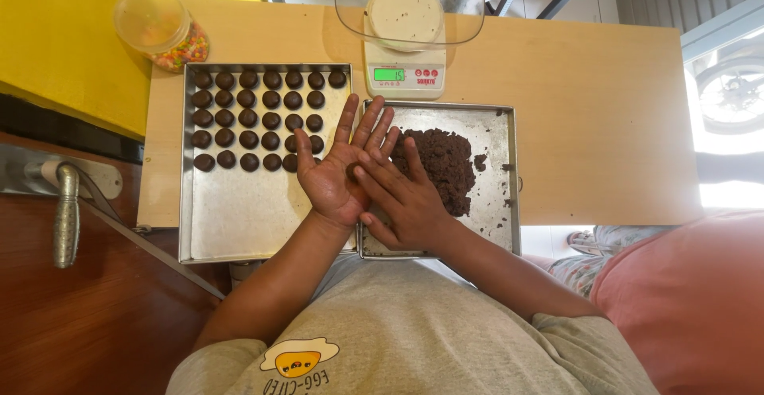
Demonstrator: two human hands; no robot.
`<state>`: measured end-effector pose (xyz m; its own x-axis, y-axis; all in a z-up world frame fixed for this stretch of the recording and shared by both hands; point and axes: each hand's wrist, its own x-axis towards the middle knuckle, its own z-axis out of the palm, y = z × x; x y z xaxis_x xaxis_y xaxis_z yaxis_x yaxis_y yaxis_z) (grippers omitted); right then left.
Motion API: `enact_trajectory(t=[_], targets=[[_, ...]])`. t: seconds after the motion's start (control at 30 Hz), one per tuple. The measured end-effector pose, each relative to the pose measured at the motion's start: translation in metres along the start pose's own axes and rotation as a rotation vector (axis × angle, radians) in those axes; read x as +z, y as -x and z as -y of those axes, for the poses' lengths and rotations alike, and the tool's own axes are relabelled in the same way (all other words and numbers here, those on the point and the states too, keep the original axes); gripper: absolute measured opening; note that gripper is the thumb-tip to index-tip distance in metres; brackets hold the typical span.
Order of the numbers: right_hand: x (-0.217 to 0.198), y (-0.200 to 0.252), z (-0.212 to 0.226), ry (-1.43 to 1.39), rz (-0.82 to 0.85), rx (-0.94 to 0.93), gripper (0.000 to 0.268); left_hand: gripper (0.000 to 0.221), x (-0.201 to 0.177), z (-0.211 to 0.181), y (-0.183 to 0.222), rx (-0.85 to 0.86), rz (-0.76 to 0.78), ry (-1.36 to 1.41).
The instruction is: Rolling small portions of dark dough into uniform balls and placing them on a baking tray, occasionally using a scale for weight consistency.
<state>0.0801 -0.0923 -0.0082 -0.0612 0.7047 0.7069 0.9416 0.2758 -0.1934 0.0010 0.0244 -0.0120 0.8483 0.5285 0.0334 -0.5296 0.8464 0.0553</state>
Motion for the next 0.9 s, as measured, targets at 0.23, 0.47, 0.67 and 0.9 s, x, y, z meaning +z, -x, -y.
enact_trajectory(t=[0.23,0.47,0.67,0.9], targets=[[-0.003,-0.010,0.002,-0.067,0.044,-0.044,0.044,0.087,0.004,-0.001,0.007,-0.015,-0.138,0.021],[-0.004,-0.006,0.002,-0.090,0.063,-0.032,0.041,0.082,-0.005,0.000,0.008,-0.024,-0.193,-0.022],[-0.011,-0.008,0.004,-0.058,0.060,-0.023,0.046,0.083,0.003,0.000,0.009,-0.027,-0.145,-0.029],[-0.015,-0.004,0.006,-0.042,0.085,0.012,0.052,0.083,0.010,0.004,0.013,-0.016,-0.185,-0.035]])
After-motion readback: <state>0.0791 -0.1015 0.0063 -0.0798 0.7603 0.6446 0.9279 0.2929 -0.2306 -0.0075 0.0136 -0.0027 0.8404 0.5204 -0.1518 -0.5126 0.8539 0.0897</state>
